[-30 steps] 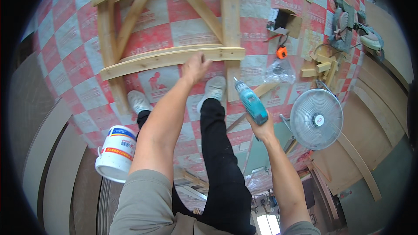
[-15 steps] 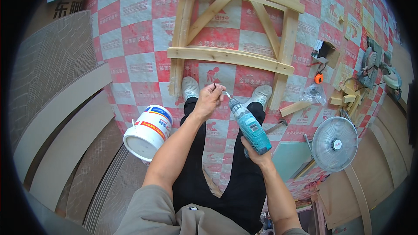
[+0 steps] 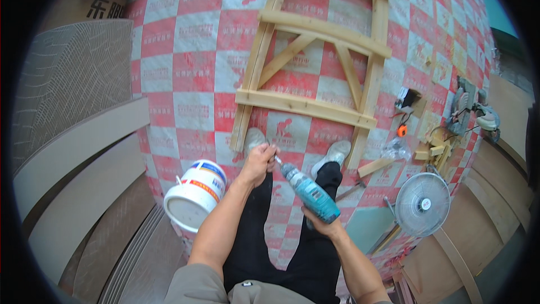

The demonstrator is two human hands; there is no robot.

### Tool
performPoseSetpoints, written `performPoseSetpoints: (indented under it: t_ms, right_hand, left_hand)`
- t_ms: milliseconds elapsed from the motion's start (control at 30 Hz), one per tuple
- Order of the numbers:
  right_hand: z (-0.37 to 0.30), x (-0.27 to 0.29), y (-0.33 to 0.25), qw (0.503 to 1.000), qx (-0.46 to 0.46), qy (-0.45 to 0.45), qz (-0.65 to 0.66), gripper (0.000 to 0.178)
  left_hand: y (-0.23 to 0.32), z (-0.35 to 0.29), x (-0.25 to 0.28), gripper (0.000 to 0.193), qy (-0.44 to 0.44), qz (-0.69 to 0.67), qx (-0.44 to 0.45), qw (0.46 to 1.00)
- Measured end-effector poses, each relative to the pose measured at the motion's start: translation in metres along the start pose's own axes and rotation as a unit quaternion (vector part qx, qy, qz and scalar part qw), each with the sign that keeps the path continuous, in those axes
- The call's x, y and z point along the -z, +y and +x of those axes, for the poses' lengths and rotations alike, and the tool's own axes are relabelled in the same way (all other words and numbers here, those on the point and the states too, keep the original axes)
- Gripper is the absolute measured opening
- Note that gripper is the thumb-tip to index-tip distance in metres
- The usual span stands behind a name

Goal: Assembling a wooden frame by drilling screws into wooden planks using an electric drill.

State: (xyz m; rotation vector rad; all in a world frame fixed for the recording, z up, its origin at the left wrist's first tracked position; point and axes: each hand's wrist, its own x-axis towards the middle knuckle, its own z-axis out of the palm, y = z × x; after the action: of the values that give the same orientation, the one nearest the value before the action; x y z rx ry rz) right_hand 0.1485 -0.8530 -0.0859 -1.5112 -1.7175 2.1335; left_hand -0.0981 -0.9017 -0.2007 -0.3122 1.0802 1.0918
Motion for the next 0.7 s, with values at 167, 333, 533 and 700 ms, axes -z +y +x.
performPoseSetpoints:
  t_ms: [167,333,533,700]
  right_hand:
    - [0.005,-0.015,-0.003,1.000,-0.001,-0.004,0.009,0.015]
    - [0.008,-0.012,0.003,1.000,-0.019,0.008,-0.011,0.020]
    - [0.010,-0.011,-0.005,0.995,-0.073,-0.045,0.054,0.025]
    - [0.009,-0.009,0.002,0.993,-0.100,-0.028,0.058,0.024]
  left_hand:
    - [0.004,-0.007,0.014,0.019,-0.046,-0.110,0.021,0.993]
    - [0.032,-0.013,0.001,0.021,-0.065,-0.105,0.038,0.992]
    - [0.039,-0.003,0.030,0.020,-0.126,-0.124,0.073,0.982]
    - [0.049,-0.012,-0.006,0.024,-0.064,-0.094,0.067,0.991]
